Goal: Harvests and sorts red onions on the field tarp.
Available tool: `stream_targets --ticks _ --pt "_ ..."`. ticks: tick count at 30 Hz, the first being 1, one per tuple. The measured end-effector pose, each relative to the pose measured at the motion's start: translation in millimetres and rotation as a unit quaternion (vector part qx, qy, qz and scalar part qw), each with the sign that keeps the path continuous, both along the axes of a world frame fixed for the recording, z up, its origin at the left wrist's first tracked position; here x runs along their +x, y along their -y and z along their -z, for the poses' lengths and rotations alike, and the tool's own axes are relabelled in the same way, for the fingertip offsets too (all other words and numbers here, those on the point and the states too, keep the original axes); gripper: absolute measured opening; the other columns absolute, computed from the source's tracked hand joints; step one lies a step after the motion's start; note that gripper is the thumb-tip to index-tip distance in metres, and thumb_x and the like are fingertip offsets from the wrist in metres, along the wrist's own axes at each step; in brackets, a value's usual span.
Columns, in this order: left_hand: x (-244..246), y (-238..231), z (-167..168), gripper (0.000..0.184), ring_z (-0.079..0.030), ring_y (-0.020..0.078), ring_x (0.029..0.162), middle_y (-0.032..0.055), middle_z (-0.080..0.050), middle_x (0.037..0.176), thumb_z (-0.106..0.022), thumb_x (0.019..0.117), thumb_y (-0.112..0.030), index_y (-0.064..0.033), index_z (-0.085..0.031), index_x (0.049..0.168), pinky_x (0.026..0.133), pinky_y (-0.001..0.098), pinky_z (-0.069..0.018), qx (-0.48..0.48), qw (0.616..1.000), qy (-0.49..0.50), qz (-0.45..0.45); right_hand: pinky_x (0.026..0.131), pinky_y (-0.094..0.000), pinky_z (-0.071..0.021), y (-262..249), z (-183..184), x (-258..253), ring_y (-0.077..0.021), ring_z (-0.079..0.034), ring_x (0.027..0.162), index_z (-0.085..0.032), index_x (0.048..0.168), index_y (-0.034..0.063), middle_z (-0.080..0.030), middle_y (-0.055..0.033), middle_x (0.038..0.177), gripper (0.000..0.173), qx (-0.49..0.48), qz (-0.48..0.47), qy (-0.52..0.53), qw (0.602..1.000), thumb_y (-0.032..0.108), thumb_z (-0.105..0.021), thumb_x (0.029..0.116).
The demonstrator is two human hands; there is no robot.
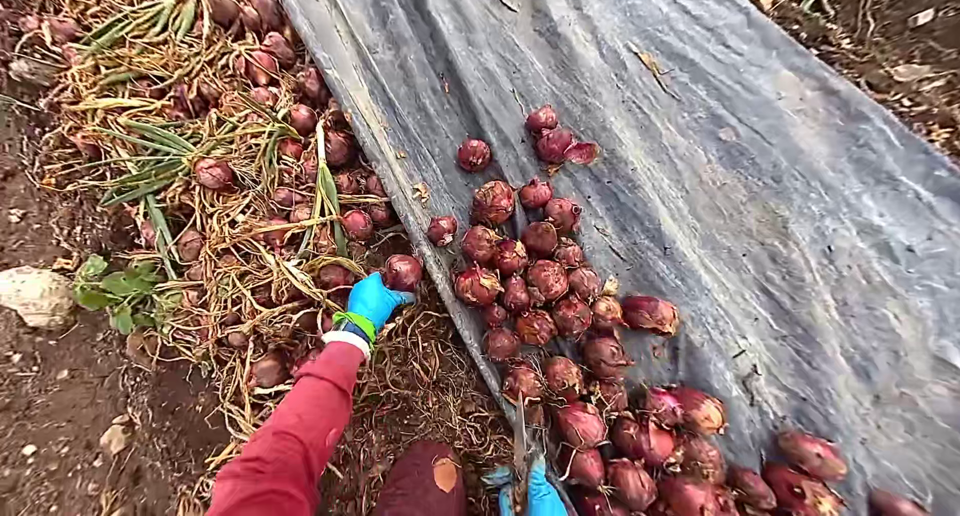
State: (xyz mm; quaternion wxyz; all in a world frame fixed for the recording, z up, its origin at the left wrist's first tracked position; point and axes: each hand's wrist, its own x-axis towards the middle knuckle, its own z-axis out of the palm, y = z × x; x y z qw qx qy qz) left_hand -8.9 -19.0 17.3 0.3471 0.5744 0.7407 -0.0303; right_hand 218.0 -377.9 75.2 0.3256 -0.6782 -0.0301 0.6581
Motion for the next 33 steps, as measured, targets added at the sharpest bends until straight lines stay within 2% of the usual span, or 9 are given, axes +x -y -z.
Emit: stream_targets --ticks 4,7,13,16,20,23,27,30,33 --pt "-17.6 95.5 -91.0 0.053 -0.073 0.0178 0.094 -0.0013 -0.077 0.096 -0.087 0.0709 -0.063 -0.0228 -0.077 0.103 0.088 0.0537 -0.0597 -0.038 0.975 0.080 0.204 0.048 -0.0387 -0.0572 -57.2 7.5 -16.9 -0.0201 -0.060 0.048 -0.068 0.105 0.0044 -0.059 -0.0066 0.062 0.082 0.099 -0.148 -0.088 0.980 0.075 -0.025 0.0990" --pt "-14.2 137.1 -143.1 0.066 -0.072 0.0250 0.096 0.0076 -0.075 0.096 -0.074 0.0790 -0.073 -0.0129 -0.073 0.106 0.088 0.0569 -0.0573 -0.189 0.917 0.126 0.328 0.047 -0.0374 -0.0568 -92.4 -24.9 -31.1 -0.0186 -0.060 0.048 -0.066 0.095 0.0092 -0.062 -0.0044 0.063 0.091 0.207 -0.182 -0.021 0.961 0.093 -0.035 0.0805" --pt "-21.2 163.0 -176.3 0.079 -0.071 0.0319 0.102 0.0115 -0.074 0.102 -0.066 0.0782 -0.083 -0.0123 -0.072 0.113 0.090 0.0615 -0.0552 -0.189 0.914 -0.018 0.359 0.042 -0.0369 -0.0493 -54.0 -45.7 -17.9 -0.0179 -0.052 0.042 -0.067 0.085 0.0127 -0.055 -0.0035 0.055 0.084 0.186 -0.274 0.005 0.944 0.083 -0.022 0.0943" --pt "-7.7 188.6 -188.0 0.061 -0.072 0.0245 0.098 0.0050 -0.075 0.099 -0.068 0.0849 -0.073 -0.0165 -0.074 0.109 0.089 0.0555 -0.0580 -0.109 0.947 0.009 0.301 0.041 -0.0394 -0.0509 -17.5 -44.9 -15.6 -0.0201 -0.053 0.042 -0.069 0.094 0.0081 -0.056 -0.0062 0.056 0.085 0.185 -0.224 0.031 0.956 0.075 -0.016 0.0999" --pt "40.4 251.2 -226.0 0.031 -0.070 0.0380 0.100 0.0165 -0.072 0.103 -0.062 0.0999 -0.037 -0.0087 -0.071 0.110 0.082 0.0663 -0.0547 -0.126 0.856 0.046 0.499 0.044 -0.0365 -0.0518 11.0 -69.1 -13.7 -0.0179 -0.057 0.045 -0.064 0.085 0.0121 -0.059 -0.0032 0.059 0.073 0.232 -0.306 0.059 0.921 0.073 -0.027 0.0982" --pt "15.5 238.7 -235.1 0.029 -0.070 0.0334 0.108 0.0120 -0.074 0.112 -0.062 0.1014 -0.034 -0.0174 -0.072 0.122 0.090 0.0639 -0.0550 -0.072 0.922 0.025 0.380 0.041 -0.0365 -0.0515 17.1 -92.0 -8.6 -0.0180 -0.055 0.042 -0.065 0.086 0.0074 -0.056 -0.0048 0.054 0.082 0.261 -0.146 0.121 0.947 0.069 -0.013 0.1025" --pt "-175.1 199.7 -202.4 0.040 -0.072 0.0326 0.102 0.0135 -0.075 0.104 -0.065 0.0995 -0.049 -0.0148 -0.074 0.118 0.093 0.0630 -0.0547 0.035 0.996 -0.048 0.067 0.040 -0.0331 -0.0497 11.0 -131.0 0.9 -0.0160 -0.052 0.040 -0.056 0.092 0.0034 -0.050 -0.0037 0.052 0.070 0.199 -0.008 0.159 0.967 0.045 -0.003 0.1110" --pt "-334.5 218.8 -153.1 0.040 -0.067 0.0459 0.112 0.0271 -0.071 0.112 -0.069 0.0944 -0.037 -0.0026 -0.073 0.114 0.096 0.0706 -0.0501 -0.063 0.962 -0.261 -0.038 0.038 -0.0344 -0.0496 19.5 -92.9 0.1 -0.0176 -0.053 0.040 -0.061 0.102 0.0009 -0.054 -0.0062 0.055 0.073 0.204 -0.036 0.124 0.970 0.049 -0.007 0.1107" --pt "-347.6 246.6 -127.1 0.070 -0.054 0.0536 0.130 0.0384 -0.054 0.139 -0.078 0.0840 -0.040 0.0099 -0.060 0.130 0.103 0.0721 -0.0452 -0.116 0.916 -0.356 -0.145 0.041 -0.0396 -0.0532 24.6 -52.1 -8.6 -0.0213 -0.057 0.043 -0.066 0.106 0.0026 -0.058 -0.0085 0.058 0.079 0.162 -0.104 0.132 0.972 0.055 -0.006 0.1084"
